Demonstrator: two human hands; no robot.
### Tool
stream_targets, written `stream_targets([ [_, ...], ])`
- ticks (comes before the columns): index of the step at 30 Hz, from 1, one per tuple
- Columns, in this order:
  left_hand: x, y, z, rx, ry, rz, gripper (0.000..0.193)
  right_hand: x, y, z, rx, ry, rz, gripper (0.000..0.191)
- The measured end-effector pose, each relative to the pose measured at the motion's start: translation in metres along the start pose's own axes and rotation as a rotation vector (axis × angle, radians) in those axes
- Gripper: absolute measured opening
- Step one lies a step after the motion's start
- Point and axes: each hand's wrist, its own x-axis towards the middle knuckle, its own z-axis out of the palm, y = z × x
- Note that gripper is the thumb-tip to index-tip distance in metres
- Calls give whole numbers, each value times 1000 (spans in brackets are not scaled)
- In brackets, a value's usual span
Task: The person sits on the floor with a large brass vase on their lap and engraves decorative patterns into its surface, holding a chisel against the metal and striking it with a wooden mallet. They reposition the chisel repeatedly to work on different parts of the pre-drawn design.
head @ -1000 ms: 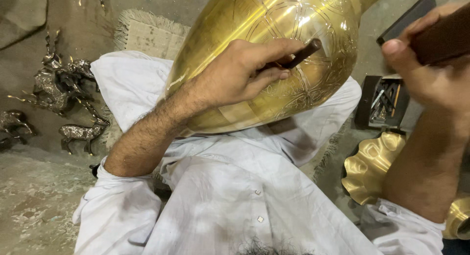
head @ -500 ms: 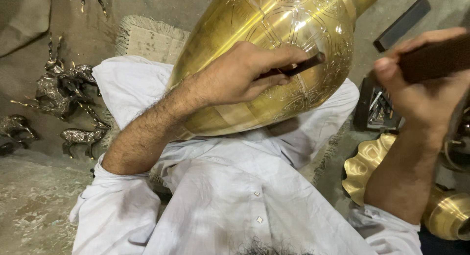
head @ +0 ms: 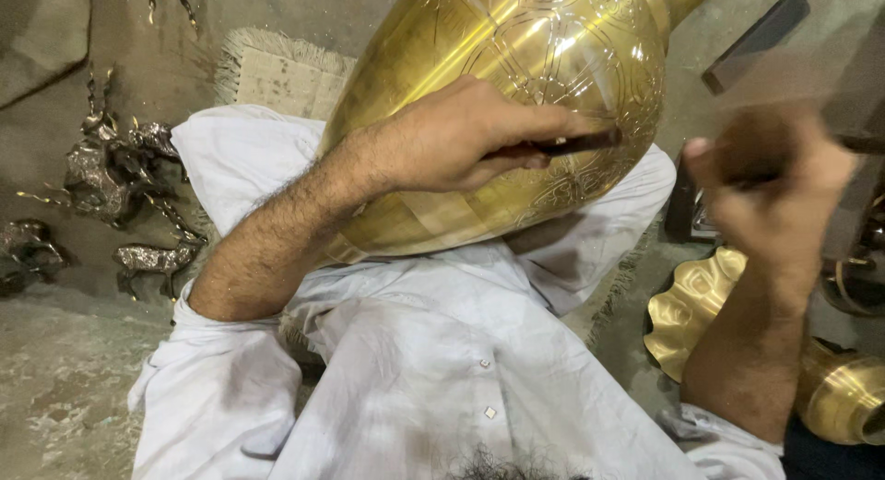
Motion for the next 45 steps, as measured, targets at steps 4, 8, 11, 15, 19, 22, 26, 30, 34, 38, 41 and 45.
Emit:
stream_targets([
  [4,1,-5,2,-18,139,105,45,-24,14,19,213,-118,322,31],
  [8,-1,-12,-3,-3,152,22,44,-41,14,41,244,-160,433,33],
  [11,-3,-17,-8,-14,118,110,39,-47,18,43,108,-104,317,34],
  [15,3,-20,-7,-18,79,152,37,-46,32,33,-26,-90,197,34],
  [19,10,-20,-4,-37,48,157,36,-46,34,18,555,-28,524,29],
  [22,12,-20,-4,-41,32,131,38,-45,34,5,478,-121,454,27],
  [26,10,-24,-5,-48,24,166,35,-46,44,1,-123,-233,158,28],
  [30,12,-26,-2,-38,29,164,33,-56,56,7,121,-270,315,17],
  [34,14,-22,-1,-26,26,146,40,-63,60,6,39,-234,180,17],
  [38,9,-18,-5,-69,42,169,37,-60,58,2,238,-191,376,17],
  [41,9,-21,-6,-72,42,195,36,-57,54,1,194,-200,332,18],
  [45,12,-23,-3,-51,15,161,38,-56,50,-3,33,-241,157,19],
])
